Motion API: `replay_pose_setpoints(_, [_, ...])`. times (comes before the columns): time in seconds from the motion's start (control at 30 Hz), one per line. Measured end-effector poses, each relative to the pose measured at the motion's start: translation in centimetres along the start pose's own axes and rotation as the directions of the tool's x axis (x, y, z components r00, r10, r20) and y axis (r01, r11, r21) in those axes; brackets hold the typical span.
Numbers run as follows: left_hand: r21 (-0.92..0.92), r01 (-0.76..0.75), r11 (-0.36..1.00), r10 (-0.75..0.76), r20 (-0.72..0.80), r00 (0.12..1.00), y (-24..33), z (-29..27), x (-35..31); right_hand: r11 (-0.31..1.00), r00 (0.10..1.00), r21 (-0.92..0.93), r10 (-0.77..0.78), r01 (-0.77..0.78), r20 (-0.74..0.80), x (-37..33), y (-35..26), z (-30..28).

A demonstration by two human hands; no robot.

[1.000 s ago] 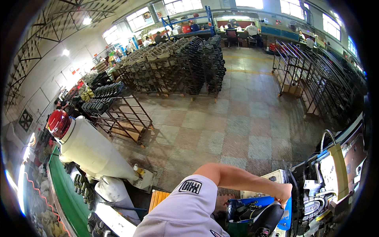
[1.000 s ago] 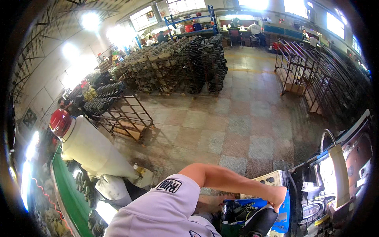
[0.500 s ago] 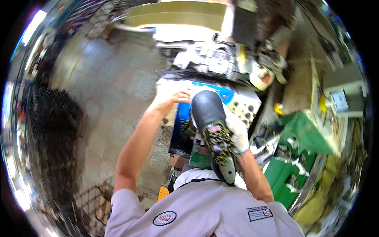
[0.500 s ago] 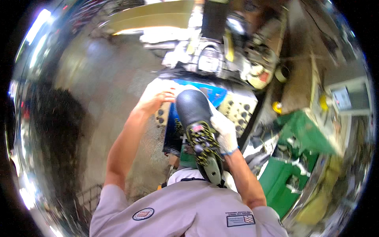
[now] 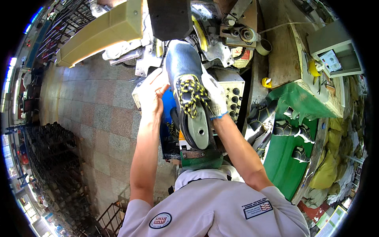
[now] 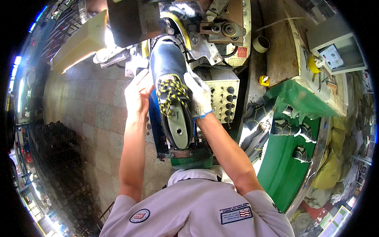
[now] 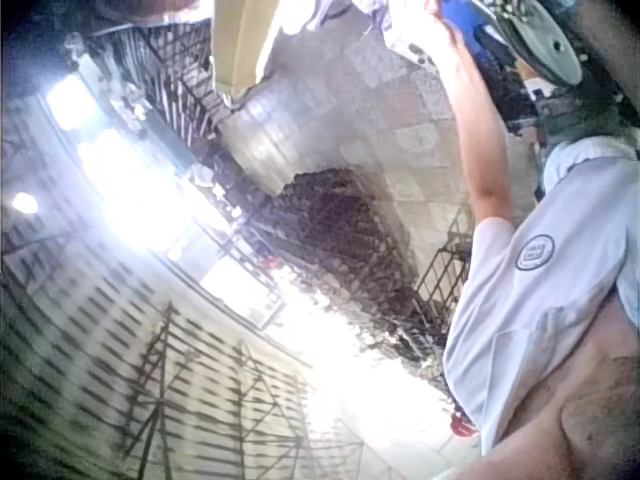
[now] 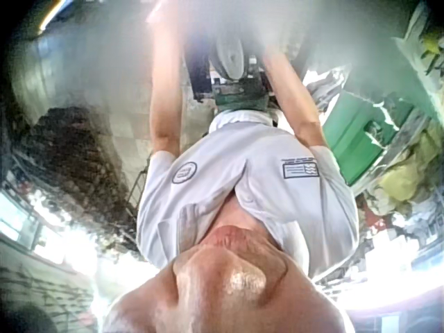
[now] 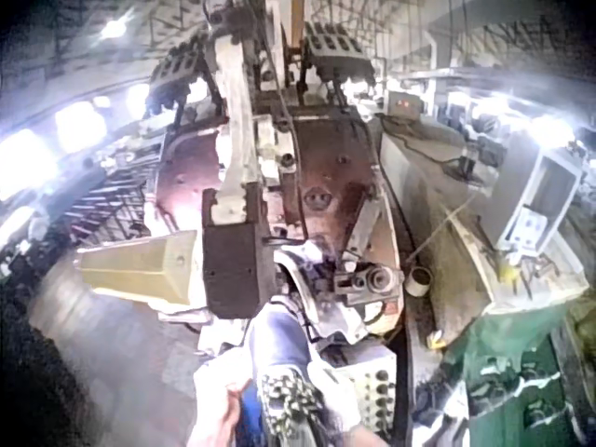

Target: The person repeatedly takes shoes from a conveyor belt, places them into a lasting machine to press the soles and uppers together, and then returns the assembled shoes to the conveyor belt.

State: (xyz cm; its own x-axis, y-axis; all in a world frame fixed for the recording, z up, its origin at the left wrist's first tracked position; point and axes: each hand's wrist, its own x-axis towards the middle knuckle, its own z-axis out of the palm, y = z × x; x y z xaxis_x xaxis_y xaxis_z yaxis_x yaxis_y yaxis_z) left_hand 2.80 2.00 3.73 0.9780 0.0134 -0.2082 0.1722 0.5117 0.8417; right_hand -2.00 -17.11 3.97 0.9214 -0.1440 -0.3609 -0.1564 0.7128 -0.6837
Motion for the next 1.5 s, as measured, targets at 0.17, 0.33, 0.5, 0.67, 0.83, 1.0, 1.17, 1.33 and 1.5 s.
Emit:
replay_pose_setpoints(0.17, [-0.111,-0.073,0.991,0.073,-0.007,0.997,-1.6,-0.1,1.4,0.993,0.993,0.116,0.036,-0.024,-0.109,2.0,0.2,1.5])
replay_pose_setpoints(0.33, [-0.128,-0.03,0.991,0.026,-0.036,0.999,-2.7,0.5,0.9,0.981,0.987,0.134,-0.127,0.14,-0.099,3.3,2.8,0.3])
replay_pose_setpoints(0.5, [-0.189,0.009,0.982,-0.023,-0.072,0.997,-2.0,1.9,0.2,0.993,0.98,0.029,-0.106,0.113,-0.167,2.9,1.3,1.5])
replay_pose_setpoints(0.67, [-0.082,0.02,0.996,-0.022,-0.033,0.999,-1.8,1.7,-0.3,0.989,0.991,0.135,-0.05,0.066,-0.12,2.9,1.9,1.8])
replay_pose_setpoints(0.83, [0.059,0.39,0.919,-0.387,-0.056,0.92,-0.6,3.2,-4.2,0.995,0.986,0.064,-0.071,0.082,-0.152,3.2,1.9,1.2])
replay_pose_setpoints(1.0, [-0.129,0.382,0.915,-0.378,0.055,0.924,-2.1,2.9,-4.0,0.996,0.983,0.029,-0.079,0.085,-0.164,3.5,1.3,1.5])
replay_pose_setpoints(1.17, [-0.11,0.374,0.921,-0.361,0.121,0.925,-1.0,2.3,-4.1,0.917,0.948,-0.373,-0.233,0.14,-0.216,0.0,2.6,0.9])
replay_pose_setpoints(1.33, [-0.072,0.37,0.926,-0.369,0.032,0.929,-1.2,2.3,-3.9,0.896,0.95,-0.321,-0.308,0.306,0.046,0.5,3.8,0.6])
replay_pose_setpoints(1.5, [-0.166,0.367,0.915,-0.359,0.078,0.93,-3.1,2.2,-3.5,0.92,0.966,-0.329,-0.25,0.215,-0.068,0.8,3.9,-0.1])
